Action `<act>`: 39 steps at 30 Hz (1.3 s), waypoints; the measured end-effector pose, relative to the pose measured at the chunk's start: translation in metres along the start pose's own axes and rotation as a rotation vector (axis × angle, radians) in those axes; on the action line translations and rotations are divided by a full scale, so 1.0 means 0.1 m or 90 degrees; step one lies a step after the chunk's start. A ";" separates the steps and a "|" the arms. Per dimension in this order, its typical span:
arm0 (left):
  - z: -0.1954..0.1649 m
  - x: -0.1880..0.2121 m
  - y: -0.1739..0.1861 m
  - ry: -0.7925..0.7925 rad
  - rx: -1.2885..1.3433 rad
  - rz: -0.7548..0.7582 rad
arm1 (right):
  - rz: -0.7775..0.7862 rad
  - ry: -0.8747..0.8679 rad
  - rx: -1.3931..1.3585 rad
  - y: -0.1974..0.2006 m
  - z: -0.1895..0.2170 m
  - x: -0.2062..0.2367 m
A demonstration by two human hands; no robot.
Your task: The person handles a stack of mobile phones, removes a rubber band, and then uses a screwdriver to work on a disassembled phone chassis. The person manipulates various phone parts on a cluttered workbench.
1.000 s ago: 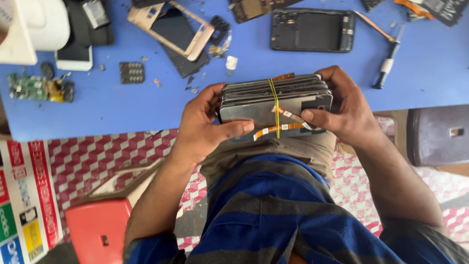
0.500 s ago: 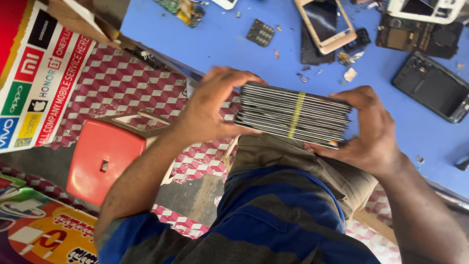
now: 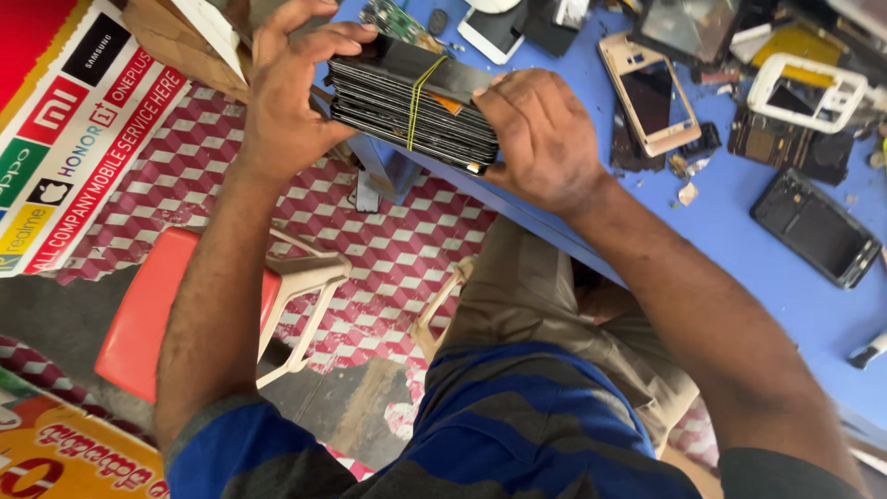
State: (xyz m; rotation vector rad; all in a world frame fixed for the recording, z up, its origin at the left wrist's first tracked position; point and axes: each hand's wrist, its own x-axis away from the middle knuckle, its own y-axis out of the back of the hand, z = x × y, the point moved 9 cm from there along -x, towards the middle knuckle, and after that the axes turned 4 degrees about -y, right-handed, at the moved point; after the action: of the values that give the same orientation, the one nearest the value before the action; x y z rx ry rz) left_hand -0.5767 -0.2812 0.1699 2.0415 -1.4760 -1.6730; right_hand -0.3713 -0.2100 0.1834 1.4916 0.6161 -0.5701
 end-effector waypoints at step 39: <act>0.56 1.24 -1.04 0.678 0.713 -0.567 | 0.112 0.058 -0.041 -0.69 0.07 -0.11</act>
State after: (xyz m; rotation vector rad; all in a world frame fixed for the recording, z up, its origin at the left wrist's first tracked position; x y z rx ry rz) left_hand -0.5706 -0.2916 -0.0010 3.4713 -1.1084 0.7020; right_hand -0.4267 -0.2175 0.1413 1.4995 0.5616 -0.3451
